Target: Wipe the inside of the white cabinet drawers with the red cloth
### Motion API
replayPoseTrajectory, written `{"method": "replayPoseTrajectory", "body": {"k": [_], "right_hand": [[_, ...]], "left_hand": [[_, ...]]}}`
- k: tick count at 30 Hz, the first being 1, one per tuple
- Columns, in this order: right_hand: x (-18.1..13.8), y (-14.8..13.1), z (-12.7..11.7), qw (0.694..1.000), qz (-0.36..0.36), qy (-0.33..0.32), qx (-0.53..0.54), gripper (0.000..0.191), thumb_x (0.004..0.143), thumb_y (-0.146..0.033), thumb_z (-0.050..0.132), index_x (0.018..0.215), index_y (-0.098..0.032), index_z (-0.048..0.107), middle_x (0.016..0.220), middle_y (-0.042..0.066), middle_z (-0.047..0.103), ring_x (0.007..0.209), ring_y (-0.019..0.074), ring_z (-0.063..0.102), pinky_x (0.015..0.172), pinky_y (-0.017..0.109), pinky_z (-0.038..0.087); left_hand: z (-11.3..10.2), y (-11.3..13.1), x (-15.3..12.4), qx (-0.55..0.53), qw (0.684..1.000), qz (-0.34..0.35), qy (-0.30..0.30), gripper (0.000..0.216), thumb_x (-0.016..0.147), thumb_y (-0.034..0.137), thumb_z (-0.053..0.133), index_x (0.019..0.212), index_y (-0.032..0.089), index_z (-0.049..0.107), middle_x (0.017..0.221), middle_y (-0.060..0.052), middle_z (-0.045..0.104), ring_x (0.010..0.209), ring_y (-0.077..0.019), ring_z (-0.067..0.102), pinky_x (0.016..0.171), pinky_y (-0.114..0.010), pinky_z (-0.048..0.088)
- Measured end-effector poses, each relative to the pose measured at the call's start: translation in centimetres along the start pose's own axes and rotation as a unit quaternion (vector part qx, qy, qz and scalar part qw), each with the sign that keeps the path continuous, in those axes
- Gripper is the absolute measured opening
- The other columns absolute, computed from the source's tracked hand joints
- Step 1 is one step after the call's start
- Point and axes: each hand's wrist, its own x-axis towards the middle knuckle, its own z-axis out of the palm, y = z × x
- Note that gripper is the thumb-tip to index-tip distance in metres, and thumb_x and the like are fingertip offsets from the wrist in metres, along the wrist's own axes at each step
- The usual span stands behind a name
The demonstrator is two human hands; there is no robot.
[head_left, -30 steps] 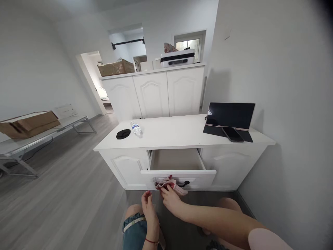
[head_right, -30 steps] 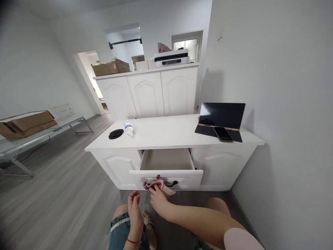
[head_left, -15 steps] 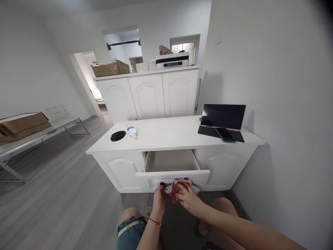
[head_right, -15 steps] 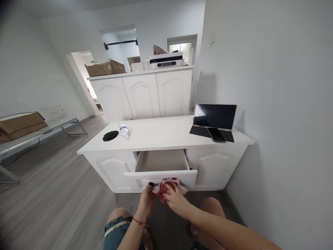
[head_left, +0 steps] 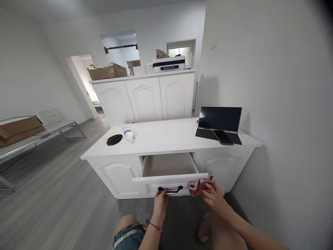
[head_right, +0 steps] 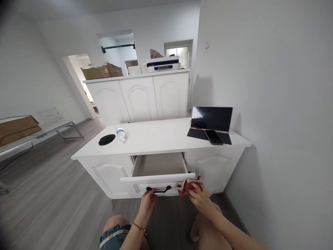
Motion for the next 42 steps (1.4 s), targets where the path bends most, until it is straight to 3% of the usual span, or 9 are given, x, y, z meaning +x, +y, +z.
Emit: {"method": "replayPoseTrajectory", "body": {"k": [7, 16, 20, 25, 32, 35, 37, 40, 42], "right_hand": [[0.3, -0.4, -0.5, 0.992, 0.119, 0.032, 0.038, 0.028, 0.082, -0.021, 0.059, 0.105, -0.03, 0.07, 0.113, 0.006, 0.068, 0.122, 0.0338, 0.039, 0.099, 0.053, 0.035], [-1.7, -7.1, 6.3, 0.969, 0.229, 0.084, 0.038, 0.038, 0.075, -0.012, 0.049, 0.097, -0.034, 0.071, 0.106, 0.006, 0.059, 0.104, 0.0306, 0.048, 0.089, 0.05, 0.043], [-0.2, -11.4, 8.6, 0.949, 0.307, 0.038, 0.066, 0.047, 0.064, -0.006, 0.048, 0.098, -0.029, 0.071, 0.112, 0.009, 0.056, 0.104, 0.0329, 0.049, 0.09, 0.051, 0.048], [2.9, -15.8, 11.4, 0.945, 0.31, -0.051, 0.092, 0.054, 0.06, -0.007, 0.049, 0.102, -0.032, 0.071, 0.111, 0.009, 0.061, 0.099, 0.0337, 0.055, 0.085, 0.05, 0.052], [6.0, -17.2, 11.6, 0.919, 0.263, -0.173, 0.237, 0.059, 0.056, -0.006, 0.047, 0.102, -0.032, 0.072, 0.132, 0.004, 0.057, 0.123, 0.0316, 0.049, 0.098, 0.044, 0.048], [5.6, -16.9, 11.3, 0.878, 0.282, -0.182, 0.341, 0.052, 0.055, -0.009, 0.046, 0.093, -0.03, 0.075, 0.122, 0.007, 0.063, 0.12, 0.0301, 0.054, 0.098, 0.044, 0.047], [4.7, -16.4, 10.8, 0.823, 0.333, -0.175, 0.426, 0.051, 0.054, -0.011, 0.044, 0.092, -0.025, 0.075, 0.114, 0.011, 0.067, 0.114, 0.0293, 0.059, 0.095, 0.044, 0.048], [3.1, -15.4, 9.3, 0.704, 0.396, -0.149, 0.57, 0.058, 0.06, -0.015, 0.042, 0.109, -0.024, 0.07, 0.111, 0.011, 0.07, 0.1, 0.0274, 0.067, 0.085, 0.044, 0.054], [2.4, -14.5, 7.7, 0.685, 0.372, -0.145, 0.609, 0.058, 0.071, -0.018, 0.039, 0.124, -0.027, 0.061, 0.11, 0.009, 0.071, 0.089, 0.0257, 0.07, 0.073, 0.043, 0.057]], "left_hand": [[-0.3, -0.4, 0.2, 0.005, 1.0, 0.011, -0.01, 0.022, 0.06, 0.016, 0.078, 0.068, 0.018, 0.058, 0.064, 0.0, 0.066, 0.054, -0.0083, 0.058, 0.059, -0.021, 0.046], [-0.6, -0.4, 0.2, 0.008, 1.0, 0.002, -0.025, 0.026, 0.061, 0.022, 0.082, 0.073, 0.017, 0.059, 0.068, -0.001, 0.065, 0.057, -0.0084, 0.058, 0.061, -0.021, 0.049], [-0.2, -0.2, 0.2, -0.008, 1.0, -0.012, 0.003, 0.022, 0.065, 0.014, 0.078, 0.071, 0.017, 0.057, 0.066, 0.001, 0.062, 0.056, -0.0091, 0.058, 0.062, -0.025, 0.053], [0.2, 0.0, 0.4, -0.013, 1.0, -0.009, -0.006, 0.015, 0.072, 0.009, 0.071, 0.074, 0.017, 0.058, 0.07, -0.001, 0.062, 0.058, -0.0098, 0.06, 0.062, -0.026, 0.056], [0.9, 1.3, 1.3, 0.004, 0.999, -0.034, -0.012, 0.016, 0.076, 0.006, 0.066, 0.071, 0.017, 0.057, 0.069, -0.003, 0.065, 0.064, -0.0132, 0.066, 0.061, -0.023, 0.057], [1.6, 1.9, 1.7, 0.012, 1.0, -0.026, 0.001, 0.018, 0.075, 0.002, 0.064, 0.07, 0.016, 0.056, 0.066, -0.003, 0.064, 0.059, -0.0121, 0.064, 0.058, -0.023, 0.056], [2.2, 2.2, 2.1, 0.015, 1.0, -0.022, 0.003, 0.018, 0.076, 0.001, 0.064, 0.07, 0.016, 0.056, 0.066, -0.003, 0.064, 0.058, -0.0119, 0.063, 0.057, -0.024, 0.056], [3.0, 2.7, 2.8, 0.026, 0.999, -0.023, 0.005, 0.018, 0.078, 0.002, 0.061, 0.068, 0.016, 0.055, 0.066, -0.003, 0.064, 0.056, -0.0112, 0.061, 0.06, -0.026, 0.056], [3.5, 2.9, 3.4, 0.033, 0.999, -0.022, 0.005, 0.018, 0.079, 0.002, 0.06, 0.068, 0.016, 0.055, 0.066, -0.003, 0.063, 0.054, -0.0101, 0.058, 0.063, -0.028, 0.056]]}}
